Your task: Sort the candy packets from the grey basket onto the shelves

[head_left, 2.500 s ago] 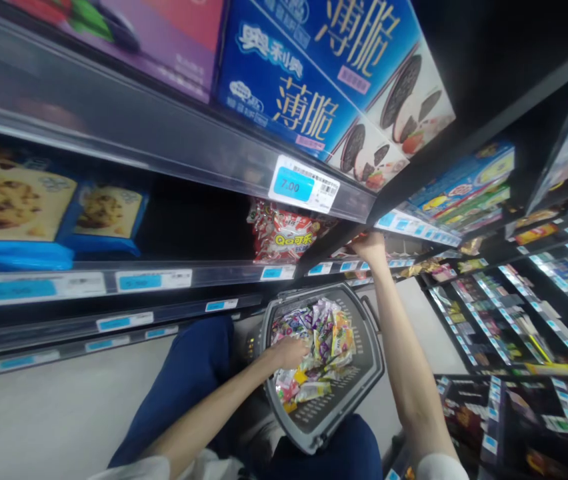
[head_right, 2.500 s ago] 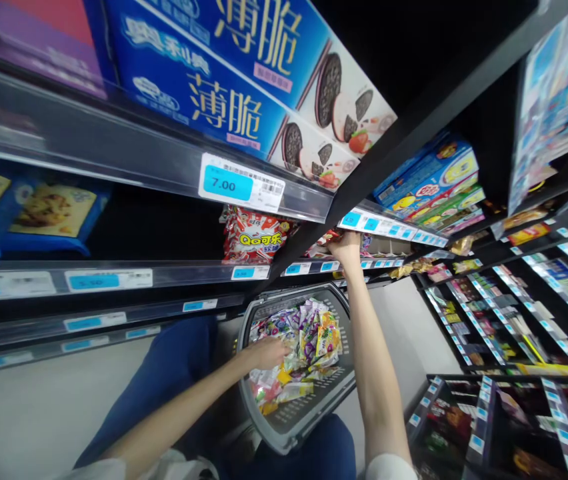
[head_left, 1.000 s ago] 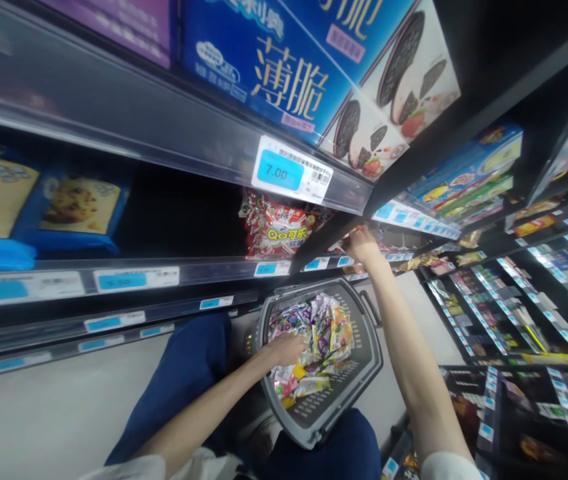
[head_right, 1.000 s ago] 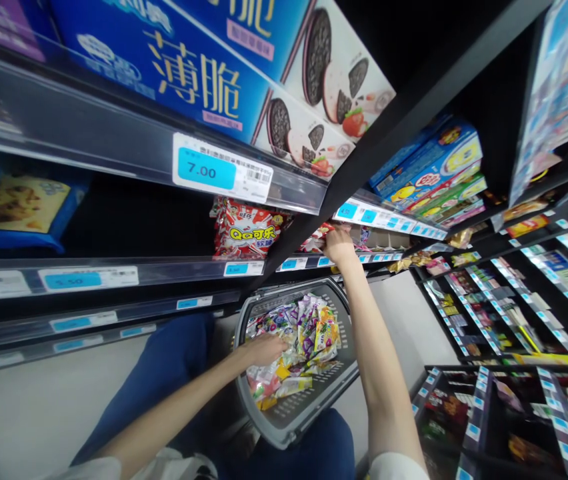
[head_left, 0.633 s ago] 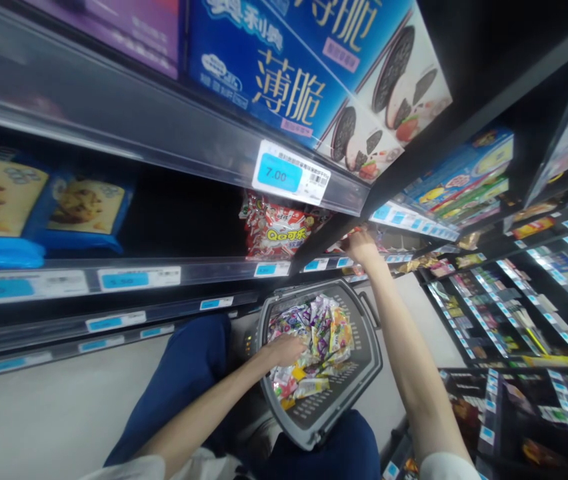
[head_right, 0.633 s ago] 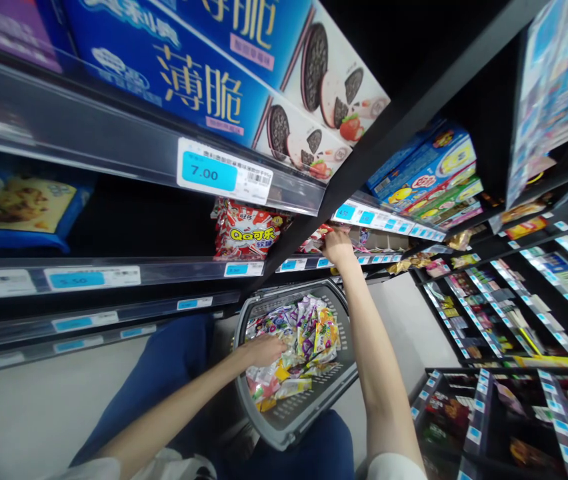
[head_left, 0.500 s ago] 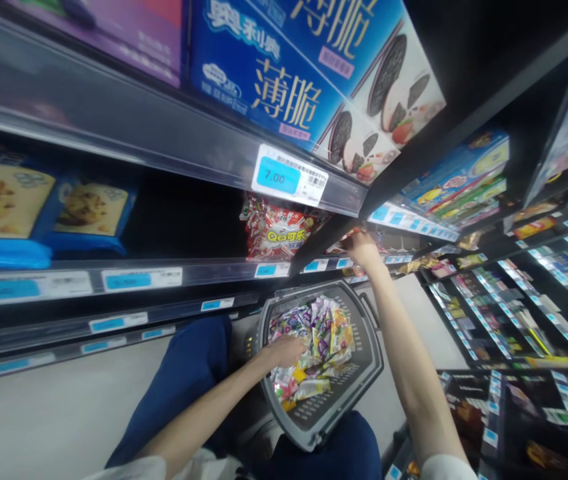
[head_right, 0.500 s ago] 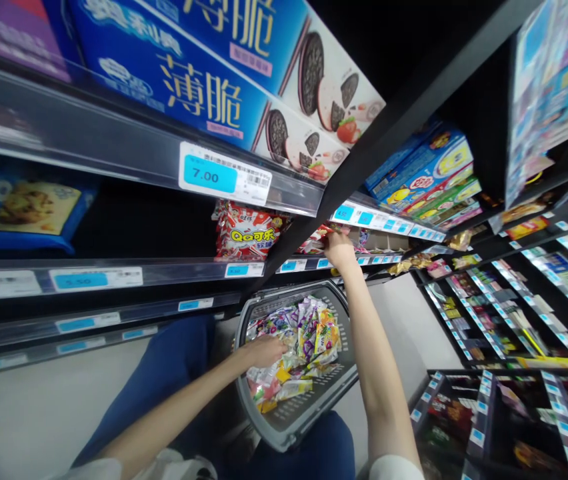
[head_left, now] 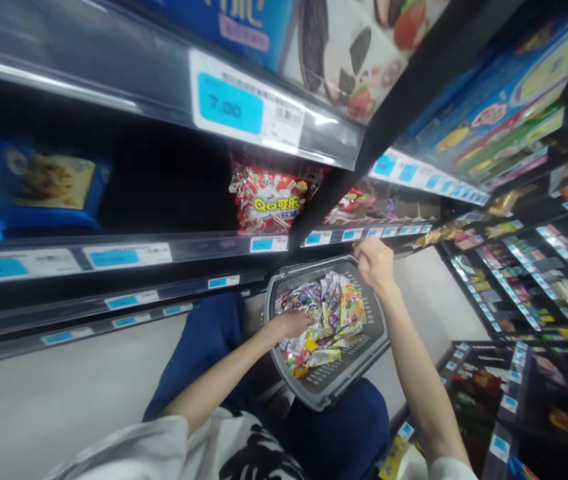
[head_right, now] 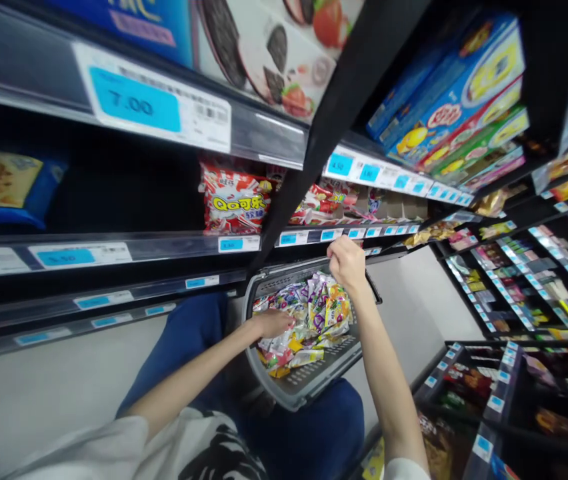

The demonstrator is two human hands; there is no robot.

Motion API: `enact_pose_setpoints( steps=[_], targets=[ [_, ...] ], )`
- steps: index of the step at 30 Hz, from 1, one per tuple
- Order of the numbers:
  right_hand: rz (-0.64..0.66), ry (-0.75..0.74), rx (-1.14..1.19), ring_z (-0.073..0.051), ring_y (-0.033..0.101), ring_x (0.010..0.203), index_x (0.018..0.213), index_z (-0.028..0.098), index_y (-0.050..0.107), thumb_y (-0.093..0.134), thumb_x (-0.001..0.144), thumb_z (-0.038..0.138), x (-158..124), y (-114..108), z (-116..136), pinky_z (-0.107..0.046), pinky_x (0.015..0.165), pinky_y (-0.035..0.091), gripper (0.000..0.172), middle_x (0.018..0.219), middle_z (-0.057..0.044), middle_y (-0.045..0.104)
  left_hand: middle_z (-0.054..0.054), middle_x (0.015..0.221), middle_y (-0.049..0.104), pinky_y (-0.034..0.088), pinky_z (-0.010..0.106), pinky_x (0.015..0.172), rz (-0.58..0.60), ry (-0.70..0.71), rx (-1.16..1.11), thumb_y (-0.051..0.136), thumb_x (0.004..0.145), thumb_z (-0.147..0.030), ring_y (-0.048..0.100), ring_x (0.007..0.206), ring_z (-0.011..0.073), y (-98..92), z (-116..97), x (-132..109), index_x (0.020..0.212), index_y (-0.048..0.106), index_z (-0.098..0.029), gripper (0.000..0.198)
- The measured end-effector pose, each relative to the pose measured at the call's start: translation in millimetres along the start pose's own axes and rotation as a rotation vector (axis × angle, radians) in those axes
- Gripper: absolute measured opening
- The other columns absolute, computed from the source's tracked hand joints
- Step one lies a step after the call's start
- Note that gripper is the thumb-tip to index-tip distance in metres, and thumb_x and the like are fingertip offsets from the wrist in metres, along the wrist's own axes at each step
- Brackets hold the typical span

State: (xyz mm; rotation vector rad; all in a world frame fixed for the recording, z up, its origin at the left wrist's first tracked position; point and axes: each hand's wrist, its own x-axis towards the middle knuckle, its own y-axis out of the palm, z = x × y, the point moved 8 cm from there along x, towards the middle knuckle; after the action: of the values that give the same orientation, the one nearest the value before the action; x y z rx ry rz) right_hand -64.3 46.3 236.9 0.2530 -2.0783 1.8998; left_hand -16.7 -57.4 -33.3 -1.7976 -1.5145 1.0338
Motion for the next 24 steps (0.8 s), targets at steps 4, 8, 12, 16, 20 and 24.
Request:
enact_pose_setpoints(
  steps=[4, 8, 12, 16, 20, 24],
  targets=[
    [0.123, 0.058, 0.082, -0.021, 0.061, 0.093, 0.087, 0.02, 0.065, 0.036, 0.089, 0.01, -44, 55, -8, -0.03, 0.086, 0.046, 0.031, 0.092, -0.008, 0.067, 0.015, 0.108, 0.075, 0.056, 0.033, 0.08, 0.122, -0.101, 0.038, 0.051, 0.093, -0.03, 0.073, 0.094, 0.0259, 9.0, 10, 0, 0.11, 0.072, -0.016, 0.03],
    [0.391, 0.108, 0.123, -0.02, 0.064, 0.104, 0.103, 0.019, 0.068, 0.042, 0.094, 0.014, -83, 135, -24, -0.028, 0.092, 0.046, 0.028, 0.107, -0.008, 0.071, 0.019, 0.106, 0.075, 0.057, 0.034, 0.078, 0.22, -0.173, 0.092, 0.049, 0.092, -0.027, 0.073, 0.093, 0.028, 15.3, 18, 0, 0.103, 0.074, -0.011, 0.032],
    [0.692, 0.066, 0.122, -0.022, 0.067, 0.108, 0.111, 0.019, 0.069, 0.048, 0.092, 0.013, -115, 209, -34, -0.029, 0.092, 0.048, 0.028, 0.116, -0.009, 0.072, 0.02, 0.107, 0.074, 0.058, 0.036, 0.076, 0.271, -0.193, 0.11, 0.046, 0.094, -0.027, 0.073, 0.093, 0.0292, 21.8, 19, 1, 0.103, 0.074, -0.011, 0.033],
    [0.835, -0.038, 0.156, -0.024, 0.067, 0.114, 0.124, 0.021, 0.066, 0.056, 0.084, 0.007, -127, 265, -31, -0.031, 0.092, 0.05, 0.043, 0.127, -0.011, 0.069, 0.017, 0.086, 0.074, 0.057, 0.036, 0.072, 0.353, -0.192, 0.121, 0.054, 0.088, -0.017, 0.073, 0.083, 0.0287, 41.2, 21, 2, 0.089, 0.074, -0.012, 0.021],
    [1.001, -0.179, 0.19, -0.03, 0.066, 0.115, 0.134, 0.02, 0.062, 0.073, 0.076, 0.015, -142, 321, -15, -0.035, 0.09, 0.052, 0.059, 0.126, -0.016, 0.069, 0.018, 0.084, 0.072, 0.055, 0.038, 0.071, 0.413, -0.148, 0.154, 0.062, 0.079, -0.012, 0.071, 0.082, 0.0305, 63.5, 22, -1, 0.09, 0.073, -0.012, 0.015],
    [0.92, -0.212, 0.243, -0.033, 0.065, 0.114, 0.127, 0.016, 0.066, 0.079, 0.069, 0.016, -154, 358, -4, -0.039, 0.088, 0.052, 0.059, 0.122, -0.018, 0.069, 0.021, 0.098, 0.071, 0.052, 0.042, 0.078, 0.478, -0.145, 0.212, 0.06, 0.08, -0.013, 0.066, 0.092, 0.033, 74.5, 21, -8, 0.104, 0.07, -0.012, 0.026]
  ],
)
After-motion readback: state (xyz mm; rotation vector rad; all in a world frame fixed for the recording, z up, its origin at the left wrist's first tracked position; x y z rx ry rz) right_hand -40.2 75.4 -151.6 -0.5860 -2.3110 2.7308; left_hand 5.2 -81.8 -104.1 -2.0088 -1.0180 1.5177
